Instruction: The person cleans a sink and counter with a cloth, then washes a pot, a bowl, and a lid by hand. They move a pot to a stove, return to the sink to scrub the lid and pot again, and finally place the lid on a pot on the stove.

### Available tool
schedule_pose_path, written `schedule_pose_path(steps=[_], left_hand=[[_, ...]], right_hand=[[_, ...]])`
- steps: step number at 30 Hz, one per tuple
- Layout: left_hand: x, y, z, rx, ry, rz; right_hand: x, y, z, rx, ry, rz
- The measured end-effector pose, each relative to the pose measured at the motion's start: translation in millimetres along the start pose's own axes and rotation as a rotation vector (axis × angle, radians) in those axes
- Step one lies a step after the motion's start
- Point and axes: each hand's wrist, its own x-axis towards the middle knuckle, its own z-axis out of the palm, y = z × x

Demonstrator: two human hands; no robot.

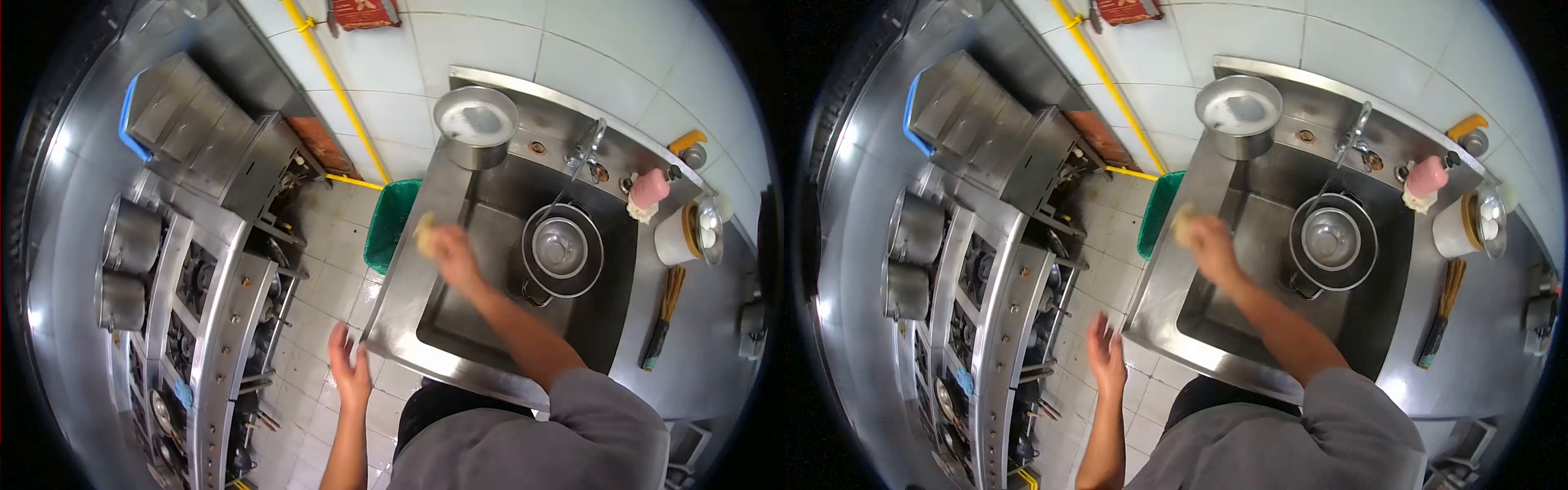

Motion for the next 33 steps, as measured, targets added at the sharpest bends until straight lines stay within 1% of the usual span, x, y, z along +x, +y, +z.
schedule_pose_path(steps=[2, 3, 4, 5, 6, 7, 8, 10, 11, 12, 13, 14, 15, 16, 17, 19, 20, 22, 23, 24, 25, 26, 27, 28, 30, 31, 33], left_hand=[[65.7, 31.0, 51.3, -0.063, -0.132, 0.141], [99.8, 51.4, 81.1, -0.065, -0.192, 0.191], [133.0, 66.4, 111.9, -0.079, -0.235, 0.263], [163.3, 81.7, 141.7, -0.098, -0.278, 0.335], [191.3, 94.3, 170.5, -0.088, -0.298, 0.328], [217.8, 103.1, 194.8, 0.026, -0.334, 0.371], [235.2, 110.2, 215.1, 0.009, -0.361, 0.386], [259.8, 121.2, 253.0, 0.015, -0.351, 0.352], [272.5, 109.6, 269.8, 0.033, -0.337, 0.414], [286.7, 93.3, 288.0, 0.054, -0.319, 0.474], [295.9, 81.4, 303.5, 0.004, -0.217, 0.574], [303.0, 85.7, 310.2, -0.006, -0.233, 0.588], [309.2, 87.4, 314.7, -0.093, -0.261, 0.578], [310.4, 86.7, 317.0, -0.174, -0.291, 0.558], [308.3, 93.8, 316.6, -0.155, -0.245, 0.542], [309.2, 96.7, 310.6, -0.173, -0.274, 0.516], [314.3, 94.7, 309.5, -0.195, -0.285, 0.49], [323.7, 91.4, 308.7, -0.182, -0.258, 0.518], [324.0, 95.5, 304.7, -0.184, -0.221, 0.547], [323.3, 99.2, 300.9, -0.185, -0.188, 0.574], [326.6, 103.3, 297.0, -0.199, -0.17, 0.6], [325.8, 115.0, 287.5, -0.187, -0.189, 0.564], [324.5, 128.3, 276.9, -0.183, -0.18, 0.582], [323.0, 143.2, 267.3, -0.18, -0.164, 0.6], [314.7, 169.4, 247.1, -0.272, -0.191, 0.549], [316.0, 171.3, 239.3, -0.243, -0.179, 0.553], [306.6, 184.7, 224.8, -0.165, -0.142, 0.582]], right_hand=[[-44.4, -29.2, 16.6, 0.03, -0.034, -0.146], [-59.9, -41.2, 18.3, 0.218, -0.398, 0.038], [-72.8, -57.1, 16.9, 0.279, -0.725, 0.336], [-104.8, -47.6, 34.2, -0.111, -0.756, -0.153], [-114.0, -60.7, 36.2, -0.01, -0.799, -0.107], [-111.7, -81.1, 23.4, -0.045, -0.807, -0.159], [-111.4, -77.3, 23.7, -0.123, -0.9, -0.322], [-121.5, -50.8, 43.0, -0.125, -0.808, -0.37], [-110.9, -49.4, 39.0, -0.152, -0.787, -0.354], [-97.5, -52.7, 31.8, -0.193, -0.818, -0.322], [-83.7, -51.7, 26.4, -0.228, -0.849, -0.292], [-71.8, -42.1, 24.1, -0.241, -0.832, -0.283], [-60.7, -32.5, 22.9, -0.333, -0.812, -0.256], [-53.3, -26.3, 22.2, -0.415, -0.796, -0.226], [-43.2, -20.7, 18.1, -0.416, -0.787, -0.216], [-21.7, -9.3, 13.2, -0.466, -0.528, -0.165], [-9.7, -2.3, 10.9, -0.463, -0.518, -0.163], [13.6, 11.0, 7.7, -0.501, -0.417, -0.191], [26.5, 16.3, 5.1, -0.494, -0.415, -0.186], [39.5, 21.9, 2.2, -0.554, -0.426, -0.141], [52.5, 28.1, -1.2, -0.613, -0.439, -0.095], [64.3, 40.7, -2.0, -0.624, -0.4, -0.116], [77.9, 55.4, -2.7, -0.636, -0.358, -0.137], [95.8, 67.6, -6.5, -0.693, -0.353, -0.144], [132.6, 90.8, -11.3, -0.783, -0.336, -0.133], [150.0, 101.8, -15.0, -0.821, -0.325, -0.114], [194.3, 68.9, -53.1, -0.838, -0.685, 0.165]])
